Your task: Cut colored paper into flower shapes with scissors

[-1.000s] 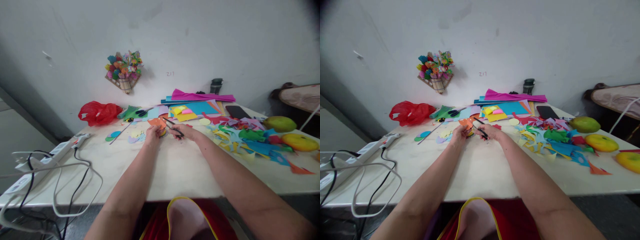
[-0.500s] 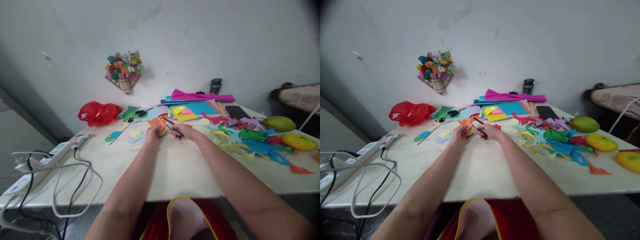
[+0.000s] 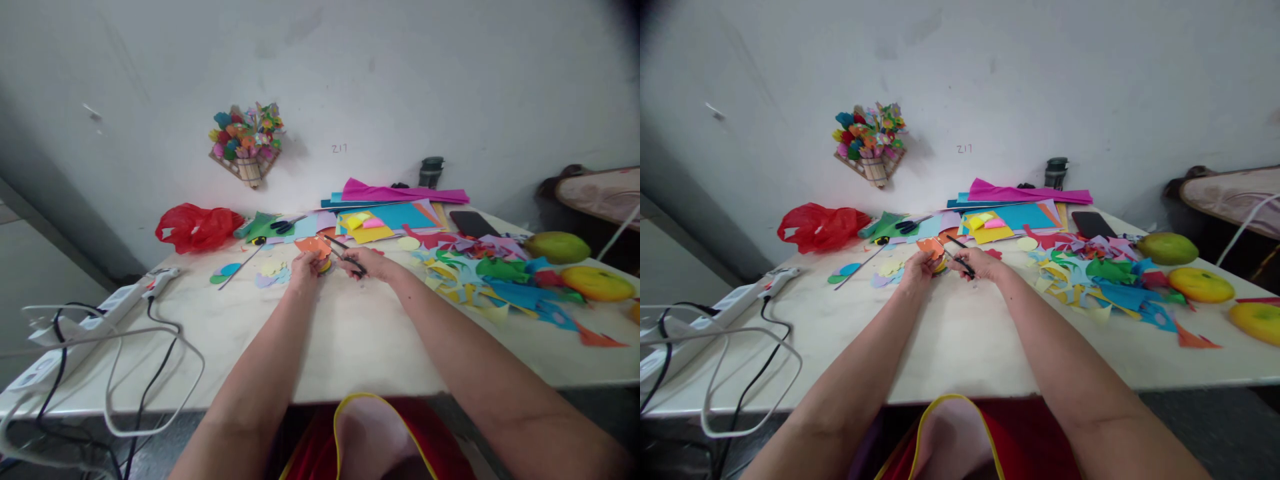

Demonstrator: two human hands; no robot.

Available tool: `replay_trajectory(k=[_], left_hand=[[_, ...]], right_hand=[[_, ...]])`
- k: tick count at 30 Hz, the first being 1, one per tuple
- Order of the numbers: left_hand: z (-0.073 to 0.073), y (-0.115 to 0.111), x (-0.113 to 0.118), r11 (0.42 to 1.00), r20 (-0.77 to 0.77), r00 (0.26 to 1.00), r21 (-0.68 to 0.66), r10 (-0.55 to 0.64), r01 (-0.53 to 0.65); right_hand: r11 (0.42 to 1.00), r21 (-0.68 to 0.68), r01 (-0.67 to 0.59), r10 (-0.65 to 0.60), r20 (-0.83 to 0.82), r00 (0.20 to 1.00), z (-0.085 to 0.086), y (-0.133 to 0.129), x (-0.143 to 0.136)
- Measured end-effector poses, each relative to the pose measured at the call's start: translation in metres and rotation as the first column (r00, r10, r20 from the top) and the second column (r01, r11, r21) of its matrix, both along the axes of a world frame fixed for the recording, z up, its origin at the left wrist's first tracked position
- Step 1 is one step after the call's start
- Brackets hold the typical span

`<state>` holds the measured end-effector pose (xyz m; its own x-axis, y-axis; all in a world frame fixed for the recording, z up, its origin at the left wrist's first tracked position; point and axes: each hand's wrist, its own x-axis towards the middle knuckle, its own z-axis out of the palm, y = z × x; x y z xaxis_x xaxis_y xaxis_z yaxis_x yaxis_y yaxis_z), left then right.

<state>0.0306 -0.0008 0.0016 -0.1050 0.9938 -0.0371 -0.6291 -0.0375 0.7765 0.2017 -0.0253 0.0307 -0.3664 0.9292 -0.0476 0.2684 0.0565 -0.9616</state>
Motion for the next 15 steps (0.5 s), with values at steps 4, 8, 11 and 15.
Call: replay_trajectory(k=[4, 8, 11, 15], left_hand=[[-0.0007, 0.0001, -0.0001, 1.000, 0.000, 1.000, 0.004, 0.005, -0.005], [-0.0008, 0.0000, -0.0003, 1.000, -0.009, 1.000, 0.005, -0.007, 0.007], [-0.0007, -0.0004, -0.0001, 1.000, -0.008, 1.000, 0.009, -0.017, 0.017], [0.0000, -0.0018, 0.0010, 1.000, -0.003, 1.000, 0.002, -0.014, 0.014]], right_hand=[[1.000, -0.008, 0.008, -0.009, -0.014, 1.000, 0.0003, 0.0004, -0.0012], [1.000, -0.012, 0.019, -0.019, -0.024, 1.000, 0.0012, -0.0003, -0.0019], [1.000, -0.006, 0.015, -0.016, -0.031, 0.999, 0.0023, -0.0015, -0.0019], [1.000, 0.016, 0.020, -0.020, -0.020, 1.000, 0.0004, 0.0002, -0.0015]])
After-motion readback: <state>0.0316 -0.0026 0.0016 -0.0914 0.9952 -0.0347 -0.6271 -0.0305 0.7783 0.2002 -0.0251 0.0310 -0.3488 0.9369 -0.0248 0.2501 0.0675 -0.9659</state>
